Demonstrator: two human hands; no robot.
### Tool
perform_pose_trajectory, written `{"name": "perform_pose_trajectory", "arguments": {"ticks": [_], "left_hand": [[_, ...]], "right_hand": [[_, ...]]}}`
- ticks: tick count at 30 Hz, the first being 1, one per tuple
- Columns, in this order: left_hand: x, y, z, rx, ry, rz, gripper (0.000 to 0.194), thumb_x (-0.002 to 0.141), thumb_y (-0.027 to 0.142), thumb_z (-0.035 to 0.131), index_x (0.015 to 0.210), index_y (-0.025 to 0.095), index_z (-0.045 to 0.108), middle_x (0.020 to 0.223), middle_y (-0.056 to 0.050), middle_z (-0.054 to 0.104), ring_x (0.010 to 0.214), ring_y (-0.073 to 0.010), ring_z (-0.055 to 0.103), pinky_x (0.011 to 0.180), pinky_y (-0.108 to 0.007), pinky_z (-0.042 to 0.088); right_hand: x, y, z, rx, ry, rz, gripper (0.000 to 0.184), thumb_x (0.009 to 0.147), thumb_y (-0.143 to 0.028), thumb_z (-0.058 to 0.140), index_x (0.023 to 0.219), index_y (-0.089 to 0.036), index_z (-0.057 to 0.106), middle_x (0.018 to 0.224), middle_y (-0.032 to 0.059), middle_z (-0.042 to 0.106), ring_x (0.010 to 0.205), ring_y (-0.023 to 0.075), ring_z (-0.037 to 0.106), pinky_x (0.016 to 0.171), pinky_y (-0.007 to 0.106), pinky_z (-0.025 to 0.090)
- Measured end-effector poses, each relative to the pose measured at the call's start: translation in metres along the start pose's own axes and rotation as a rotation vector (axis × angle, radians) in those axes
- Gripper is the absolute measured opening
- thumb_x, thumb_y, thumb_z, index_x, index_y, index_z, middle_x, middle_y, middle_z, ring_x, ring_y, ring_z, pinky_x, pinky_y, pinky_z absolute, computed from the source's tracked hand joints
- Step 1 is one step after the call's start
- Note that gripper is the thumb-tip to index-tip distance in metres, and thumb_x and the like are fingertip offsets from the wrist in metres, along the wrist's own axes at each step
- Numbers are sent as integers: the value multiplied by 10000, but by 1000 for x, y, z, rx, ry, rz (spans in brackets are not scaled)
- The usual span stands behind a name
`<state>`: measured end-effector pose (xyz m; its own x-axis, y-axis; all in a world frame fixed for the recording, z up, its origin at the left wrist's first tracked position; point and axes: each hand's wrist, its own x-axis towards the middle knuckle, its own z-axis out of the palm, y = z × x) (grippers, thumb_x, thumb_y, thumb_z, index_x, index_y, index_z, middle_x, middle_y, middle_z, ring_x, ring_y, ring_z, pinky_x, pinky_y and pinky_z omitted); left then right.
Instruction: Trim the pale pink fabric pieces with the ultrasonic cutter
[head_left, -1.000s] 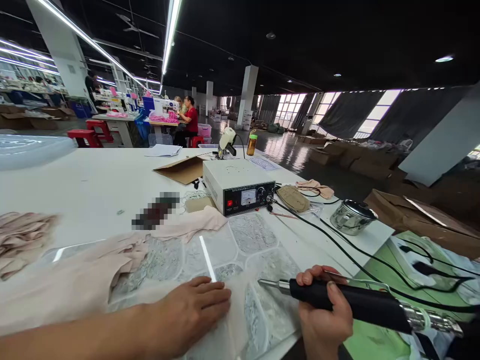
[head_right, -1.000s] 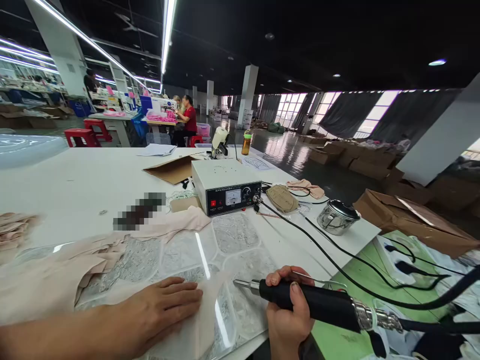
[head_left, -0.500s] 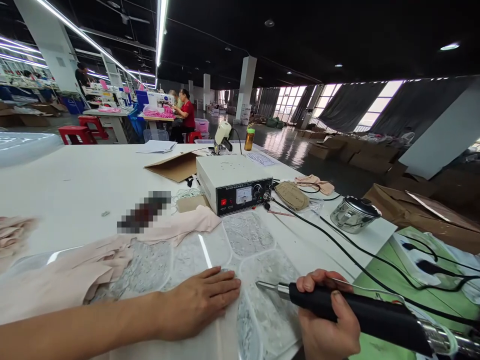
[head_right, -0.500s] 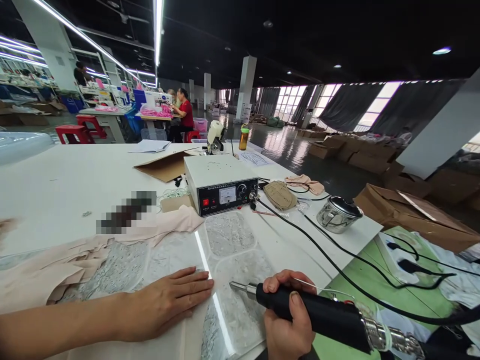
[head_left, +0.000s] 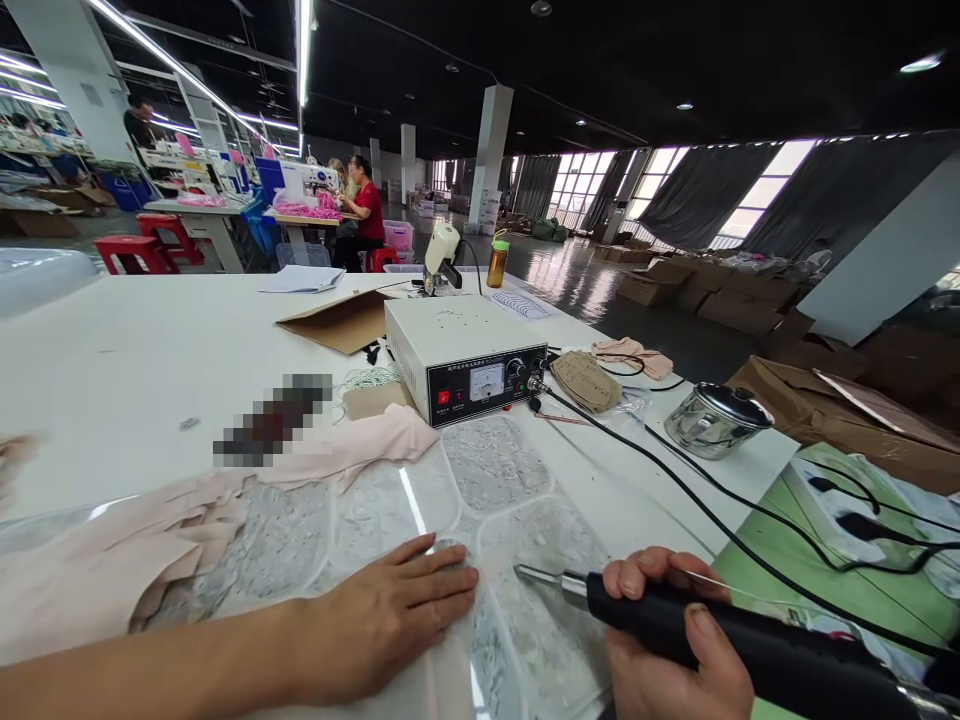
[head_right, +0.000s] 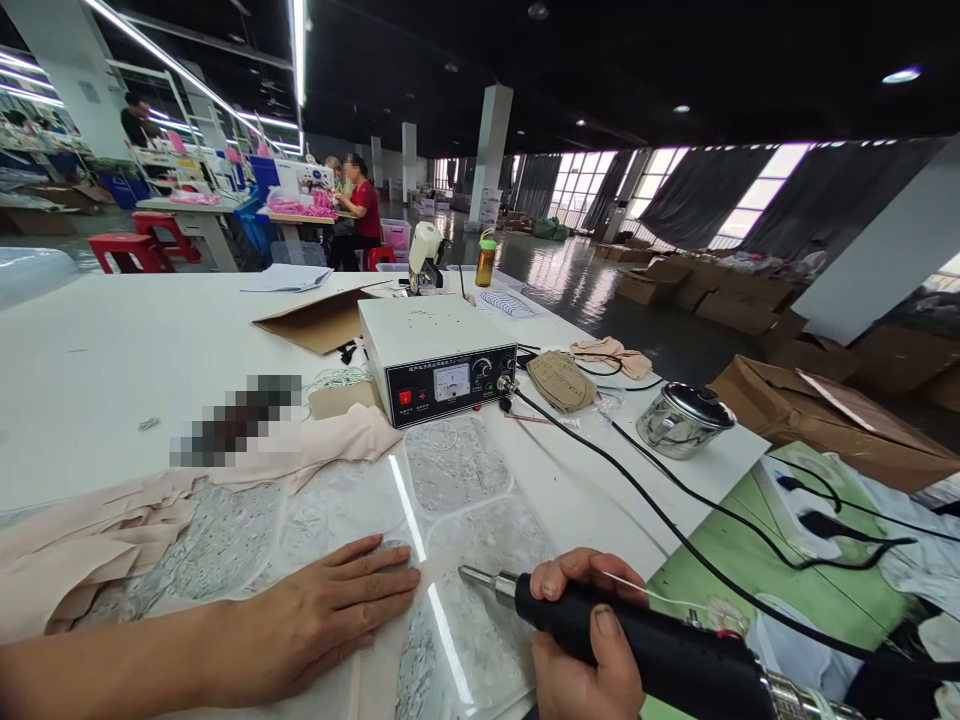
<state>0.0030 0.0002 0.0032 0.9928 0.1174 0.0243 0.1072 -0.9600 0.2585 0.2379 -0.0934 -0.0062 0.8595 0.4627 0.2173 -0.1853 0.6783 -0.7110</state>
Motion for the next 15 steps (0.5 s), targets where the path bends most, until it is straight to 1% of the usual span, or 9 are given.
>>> {"name": "perform_pose_trajectory", "arguments": {"ticks": [3,7,9,12,15], "left_hand": [[0,0,-1,-24,18,12,466,987,139,444,1450,170,401,1506,-69,416,1428,-268,322,1203,-439,229],[-1,-2,2,-77,83,23,535,969,120,476,1482,219,360,1495,-64,433,1418,-266,339,1205,-439,226],[-1,-2,3,-82,81,19,552,963,109,477,1488,225,350,1497,-65,428,1420,-271,334,1203,-452,225],[-1,-2,4,-70,46,11,545,963,100,464,1486,212,355,1507,-65,411,1423,-281,324,1200,-462,224],[-1,-2,4,-91,68,15,597,945,84,478,1503,233,324,1504,-57,418,1422,-276,325,1202,-458,219]], "right_hand": [[0,0,0,-7,-28,-15,194,663,-281,560,820,-193,635,636,-10,572,494,136,523,469,288,423],[0,0,-1,-7,-51,-20,174,687,-277,551,821,-195,626,644,-10,561,498,136,518,470,293,419],[1,0,-1,-4,-42,-13,177,672,-276,551,811,-194,625,640,-11,563,494,133,513,468,290,417],[1,0,-1,-3,-26,-9,192,652,-273,550,810,-197,628,638,-13,571,496,132,513,472,286,416],[1,-1,0,-5,-29,-18,180,674,-278,541,816,-201,621,642,-15,564,505,134,516,480,289,419]]}}
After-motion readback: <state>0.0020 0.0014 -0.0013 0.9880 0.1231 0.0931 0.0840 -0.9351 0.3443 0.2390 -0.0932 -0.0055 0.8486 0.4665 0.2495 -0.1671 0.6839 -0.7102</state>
